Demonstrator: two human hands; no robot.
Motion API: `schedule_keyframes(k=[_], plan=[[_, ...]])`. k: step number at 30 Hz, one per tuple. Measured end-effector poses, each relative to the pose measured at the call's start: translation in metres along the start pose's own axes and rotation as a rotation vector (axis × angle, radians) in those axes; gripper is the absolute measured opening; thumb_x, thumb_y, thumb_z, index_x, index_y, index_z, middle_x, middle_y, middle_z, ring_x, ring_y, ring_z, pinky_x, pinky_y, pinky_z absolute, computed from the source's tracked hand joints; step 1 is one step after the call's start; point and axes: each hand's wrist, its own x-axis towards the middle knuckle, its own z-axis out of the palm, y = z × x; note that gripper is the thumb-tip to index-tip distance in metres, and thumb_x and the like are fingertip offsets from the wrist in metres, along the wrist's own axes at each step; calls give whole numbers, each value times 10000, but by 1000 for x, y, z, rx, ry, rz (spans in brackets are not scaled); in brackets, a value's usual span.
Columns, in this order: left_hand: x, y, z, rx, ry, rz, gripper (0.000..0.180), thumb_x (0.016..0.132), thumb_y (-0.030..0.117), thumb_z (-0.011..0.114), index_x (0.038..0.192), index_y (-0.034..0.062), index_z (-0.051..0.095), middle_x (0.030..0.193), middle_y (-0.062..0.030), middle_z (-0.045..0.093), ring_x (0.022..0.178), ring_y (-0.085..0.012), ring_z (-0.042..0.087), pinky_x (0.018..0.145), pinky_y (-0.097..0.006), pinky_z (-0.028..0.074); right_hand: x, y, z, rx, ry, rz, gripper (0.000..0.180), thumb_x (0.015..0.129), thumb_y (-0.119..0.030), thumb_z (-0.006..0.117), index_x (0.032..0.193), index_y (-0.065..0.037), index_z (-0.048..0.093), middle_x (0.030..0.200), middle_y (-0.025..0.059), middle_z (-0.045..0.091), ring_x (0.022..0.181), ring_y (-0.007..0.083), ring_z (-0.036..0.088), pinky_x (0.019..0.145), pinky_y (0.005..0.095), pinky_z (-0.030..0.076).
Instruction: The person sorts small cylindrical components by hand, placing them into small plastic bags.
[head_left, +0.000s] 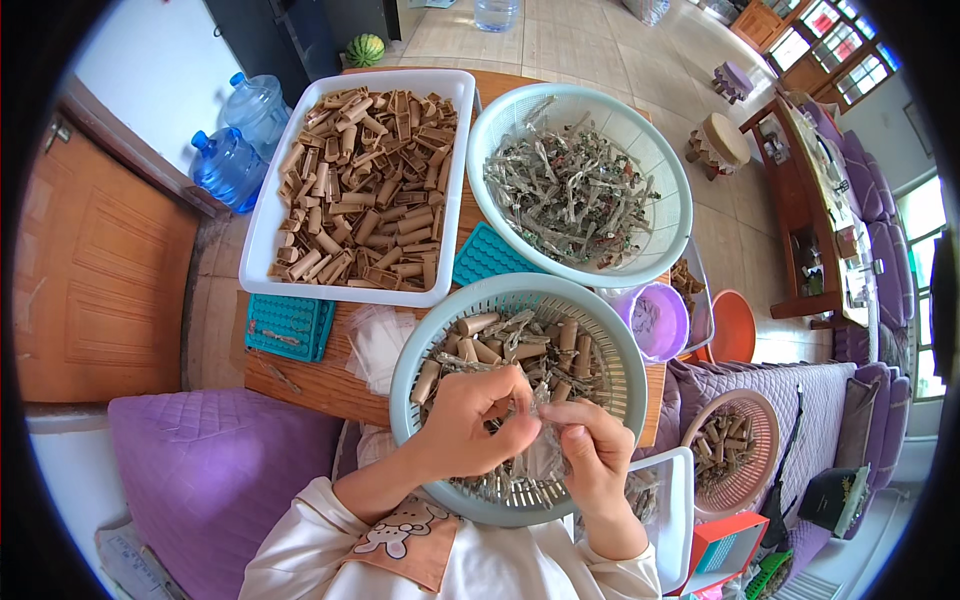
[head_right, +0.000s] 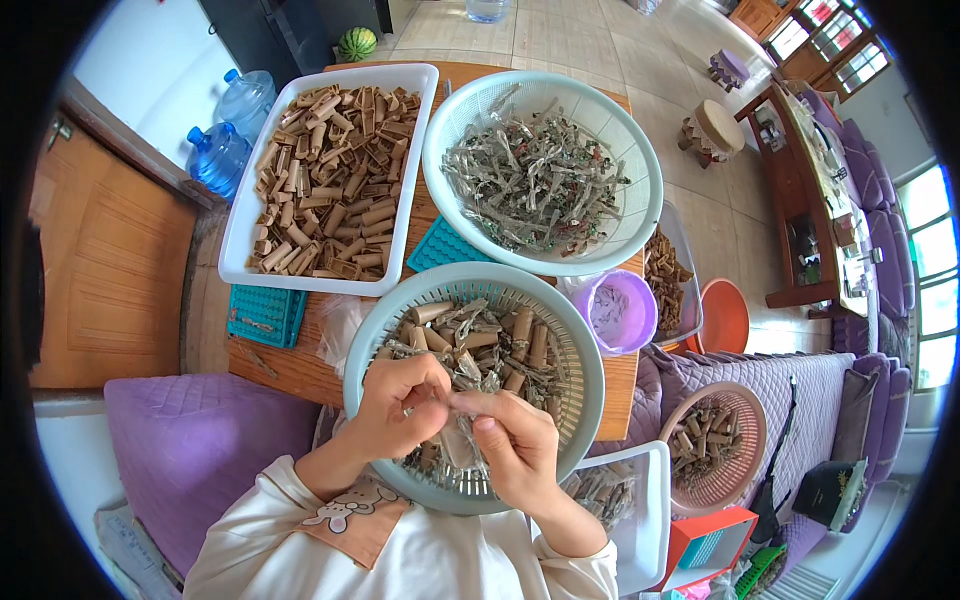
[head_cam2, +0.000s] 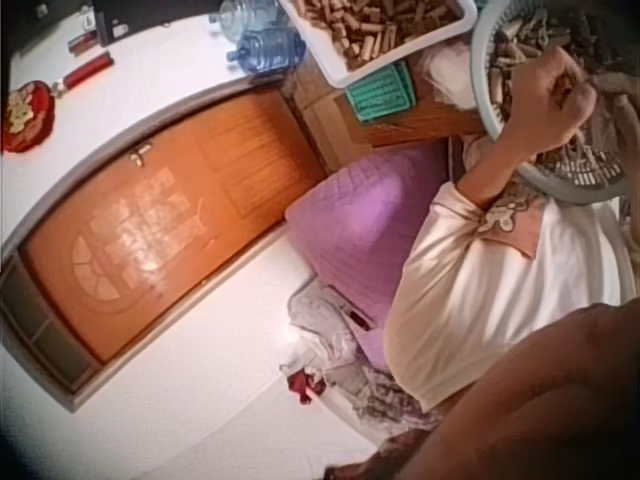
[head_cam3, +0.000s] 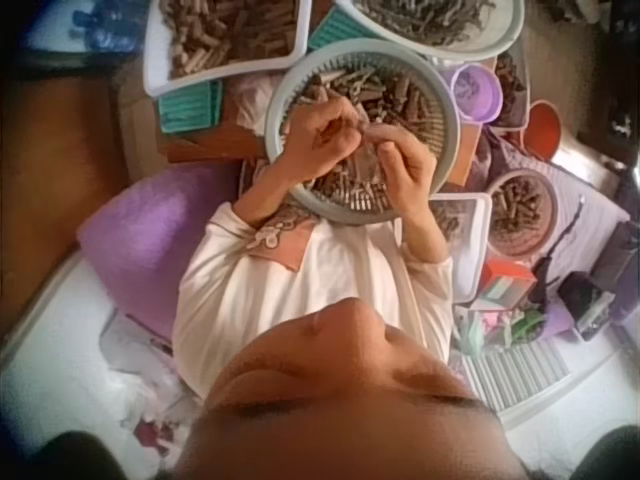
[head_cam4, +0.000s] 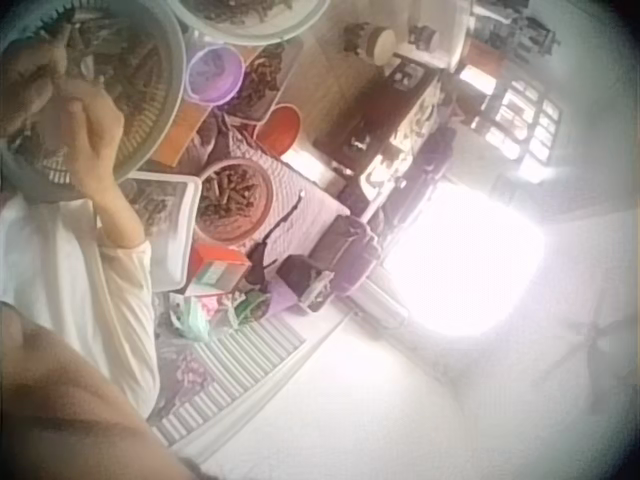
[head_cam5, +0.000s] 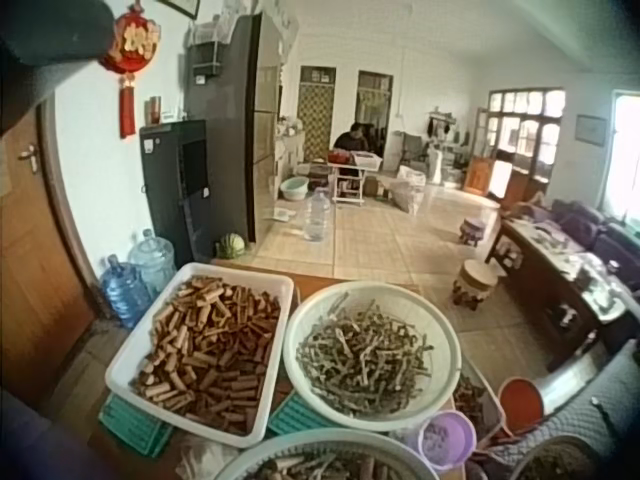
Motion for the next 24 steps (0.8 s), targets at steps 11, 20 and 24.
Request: schedule_keyframes(k=[11,20,24], plan=[[-8,-1,8,751,145,734,113,682,142,657,766,130,583,507,41,343,421,-92,363,404,-241,302,-11,20,-2,1295,-51,282,284,819,-230,468,618,-35,417,662,77,462,581,203,463,563,319,419],[-20,-20,-26,435,414,425,96,811,125,539,779,59,601,587,-22,533,457,-116,454,437,-234,347,-142,31,-137,-924,675,594,195,783,-68,524,631,25,447,504,66,397,505,105,348,448,295,276],[-25,-20,-37,356,579,267,153,827,130,514,764,16,596,620,-34,564,480,-80,448,453,-212,333,-193,43,-151,-1371,506,623,151,794,-139,531,804,8,562,526,79,458,485,163,438,483,318,377]])
